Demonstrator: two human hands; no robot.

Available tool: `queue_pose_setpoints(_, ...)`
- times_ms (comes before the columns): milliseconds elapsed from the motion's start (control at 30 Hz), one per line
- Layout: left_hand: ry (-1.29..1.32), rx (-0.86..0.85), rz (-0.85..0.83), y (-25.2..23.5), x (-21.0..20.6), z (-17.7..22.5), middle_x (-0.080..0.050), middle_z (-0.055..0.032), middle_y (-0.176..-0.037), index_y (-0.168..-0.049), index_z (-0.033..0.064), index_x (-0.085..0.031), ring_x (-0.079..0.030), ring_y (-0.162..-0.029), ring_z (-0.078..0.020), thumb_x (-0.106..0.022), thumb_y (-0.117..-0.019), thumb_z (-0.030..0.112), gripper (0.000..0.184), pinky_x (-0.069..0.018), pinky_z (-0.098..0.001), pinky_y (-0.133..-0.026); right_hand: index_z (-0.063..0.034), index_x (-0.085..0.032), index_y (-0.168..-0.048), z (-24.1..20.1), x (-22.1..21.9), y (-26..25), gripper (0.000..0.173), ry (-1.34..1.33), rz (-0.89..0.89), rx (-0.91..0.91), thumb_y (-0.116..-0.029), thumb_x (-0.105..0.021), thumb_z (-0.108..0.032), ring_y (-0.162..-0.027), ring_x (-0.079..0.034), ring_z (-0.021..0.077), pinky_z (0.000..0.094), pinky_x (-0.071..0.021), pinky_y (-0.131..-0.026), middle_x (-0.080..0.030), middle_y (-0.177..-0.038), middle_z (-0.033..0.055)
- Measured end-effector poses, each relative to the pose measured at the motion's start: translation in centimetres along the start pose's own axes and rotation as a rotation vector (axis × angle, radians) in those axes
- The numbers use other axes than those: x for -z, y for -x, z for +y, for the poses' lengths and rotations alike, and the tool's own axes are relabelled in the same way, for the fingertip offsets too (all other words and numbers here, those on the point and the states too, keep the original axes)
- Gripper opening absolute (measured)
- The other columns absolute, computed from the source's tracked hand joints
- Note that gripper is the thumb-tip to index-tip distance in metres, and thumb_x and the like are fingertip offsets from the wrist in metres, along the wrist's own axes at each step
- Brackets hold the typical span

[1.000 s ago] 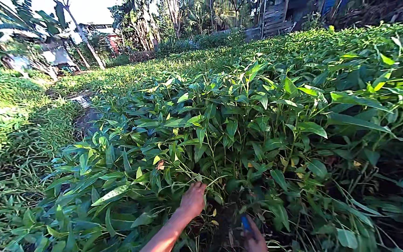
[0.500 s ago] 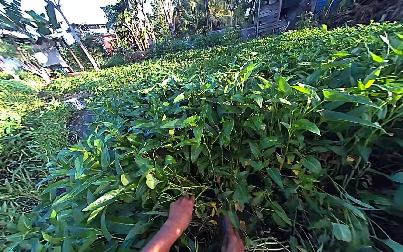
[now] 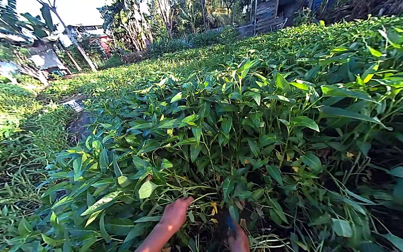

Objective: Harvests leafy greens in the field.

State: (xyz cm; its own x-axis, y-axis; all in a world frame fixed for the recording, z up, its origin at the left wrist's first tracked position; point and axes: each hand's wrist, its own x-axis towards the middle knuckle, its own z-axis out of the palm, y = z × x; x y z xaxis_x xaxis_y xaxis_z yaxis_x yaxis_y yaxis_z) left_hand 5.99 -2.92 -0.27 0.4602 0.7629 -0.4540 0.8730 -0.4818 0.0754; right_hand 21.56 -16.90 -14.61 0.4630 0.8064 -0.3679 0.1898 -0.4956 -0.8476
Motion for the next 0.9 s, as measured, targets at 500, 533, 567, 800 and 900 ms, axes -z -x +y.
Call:
queue_pose_setpoints(500,0.270,-0.017,0.064,-1.6,0.6,-2.8,-0.066,-0.0236,-0.121,-0.137,0.0017,-0.055,-0.064,-0.115,-0.0376,-0.050,-0.1037,0.006,0.034,-0.0492,-0.0533,-0.101,-0.0381,-0.041,-0.157,-0.5,-0.9,1.0,0.065,0.488,-0.046,-0.048,-0.0993,-0.055,-0.013,-0.104,-0.070,0.0405,0.0558,-0.0566,-0.087,-0.049,-0.150,0.0236)
queue_pose_setpoints(533,0.266,-0.008,0.064,-1.6,0.6,-2.8,-0.066,-0.0230,-0.120,-0.137,0.0024,-0.056,-0.064,-0.115,-0.0374,-0.050,-0.1037,0.006,0.034,-0.0493,-0.0536,-0.101,-0.0385,-0.041,-0.157,-0.6,-0.8,0.9,0.065,0.517,-0.071,-0.051,-0.0992,-0.055,-0.013,-0.104,-0.070,0.0404,0.0557,-0.0564,-0.088,-0.048,-0.151,0.0233)
queue_pose_setpoints(567,0.259,0.001,0.063,-1.7,0.6,-2.7,-0.066,-0.0227,-0.121,-0.137,0.0030,-0.056,-0.064,-0.116,-0.0375,-0.050,-0.1037,0.006,0.034,-0.0495,-0.0541,-0.101,-0.0378,-0.043,-0.157,-0.8,-0.7,0.8,0.064,0.537,-0.096,-0.058,-0.0990,-0.056,-0.013,-0.106,-0.069,0.0408,0.0562,-0.0558,-0.089,-0.047,-0.152,0.0232)
queue_pose_setpoints(800,0.094,0.041,0.027,-1.1,1.0,-1.3,-0.061,-0.0198,-0.137,-0.135,0.0054,-0.062,-0.057,-0.130,-0.0374,-0.050,-0.1046,0.011,0.033,-0.0460,-0.0567,-0.106,-0.0151,-0.052,-0.152,-2.9,2.5,0.5,0.049,0.453,-0.123,-0.081,-0.1031,-0.052,-0.015,-0.126,-0.061,0.0412,0.0568,-0.0489,-0.103,-0.056,-0.145,0.0224)
queue_pose_setpoints(900,0.050,0.057,0.016,-0.8,1.0,-0.9,-0.059,-0.0190,-0.140,-0.135,0.0062,-0.063,-0.057,-0.131,-0.0371,-0.050,-0.1054,0.013,0.033,-0.0464,-0.0568,-0.106,-0.0030,-0.060,-0.141,-4.9,3.9,0.6,0.040,0.429,-0.082,-0.070,-0.1048,-0.052,-0.018,-0.129,-0.059,0.0390,0.0545,-0.0459,-0.108,-0.061,-0.139,0.0232)
